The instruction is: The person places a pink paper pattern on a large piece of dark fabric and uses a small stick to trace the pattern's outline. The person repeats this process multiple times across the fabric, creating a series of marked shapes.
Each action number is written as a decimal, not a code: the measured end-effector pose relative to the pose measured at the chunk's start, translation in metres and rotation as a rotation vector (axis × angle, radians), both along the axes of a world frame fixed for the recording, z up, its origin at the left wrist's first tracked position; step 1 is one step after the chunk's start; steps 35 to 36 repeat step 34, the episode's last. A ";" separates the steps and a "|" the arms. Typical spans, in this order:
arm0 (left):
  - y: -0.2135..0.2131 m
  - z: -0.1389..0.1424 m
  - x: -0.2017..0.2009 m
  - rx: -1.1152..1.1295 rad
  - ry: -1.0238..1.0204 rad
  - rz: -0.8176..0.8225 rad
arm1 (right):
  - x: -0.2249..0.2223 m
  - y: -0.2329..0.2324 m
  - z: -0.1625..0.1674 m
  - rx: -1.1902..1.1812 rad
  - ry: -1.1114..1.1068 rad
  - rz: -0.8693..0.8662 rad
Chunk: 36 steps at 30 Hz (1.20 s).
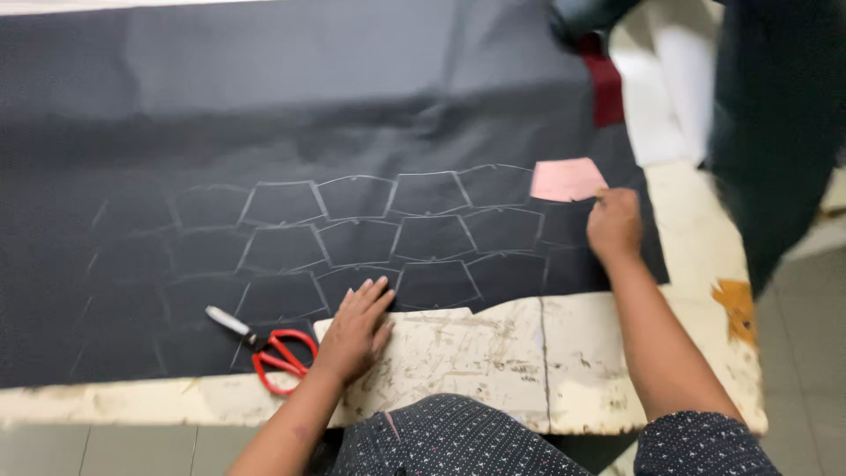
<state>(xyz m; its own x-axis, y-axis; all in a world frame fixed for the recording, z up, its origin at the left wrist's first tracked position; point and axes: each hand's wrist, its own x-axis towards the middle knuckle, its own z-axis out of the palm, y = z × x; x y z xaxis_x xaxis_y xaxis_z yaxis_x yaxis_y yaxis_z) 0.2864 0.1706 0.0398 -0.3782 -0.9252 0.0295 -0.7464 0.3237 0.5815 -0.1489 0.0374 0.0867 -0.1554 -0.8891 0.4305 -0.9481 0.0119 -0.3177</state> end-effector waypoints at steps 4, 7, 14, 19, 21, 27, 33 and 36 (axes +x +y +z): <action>0.035 0.003 0.010 0.070 -0.021 0.098 | 0.008 -0.041 0.016 0.257 -0.057 -0.145; 0.038 0.004 0.016 0.143 0.028 0.129 | 0.018 -0.058 0.027 0.464 -0.172 -0.256; 0.028 0.001 0.037 0.326 0.220 0.157 | 0.007 -0.062 0.025 0.569 -0.191 -0.280; 0.032 -0.004 0.043 0.268 0.302 0.117 | 0.034 -0.018 0.001 0.524 -0.641 -0.130; 0.031 -0.005 0.049 0.343 0.481 0.179 | 0.070 0.008 -0.014 0.560 -0.817 -0.070; 0.044 0.007 0.096 0.359 0.667 0.443 | 0.211 0.092 -0.041 0.814 -1.033 0.195; 0.052 0.006 0.194 0.511 0.976 0.505 | 0.367 0.128 -0.050 0.982 -1.012 0.566; 0.055 0.003 0.216 0.541 0.999 0.485 | 0.382 0.121 -0.045 0.973 -1.014 0.559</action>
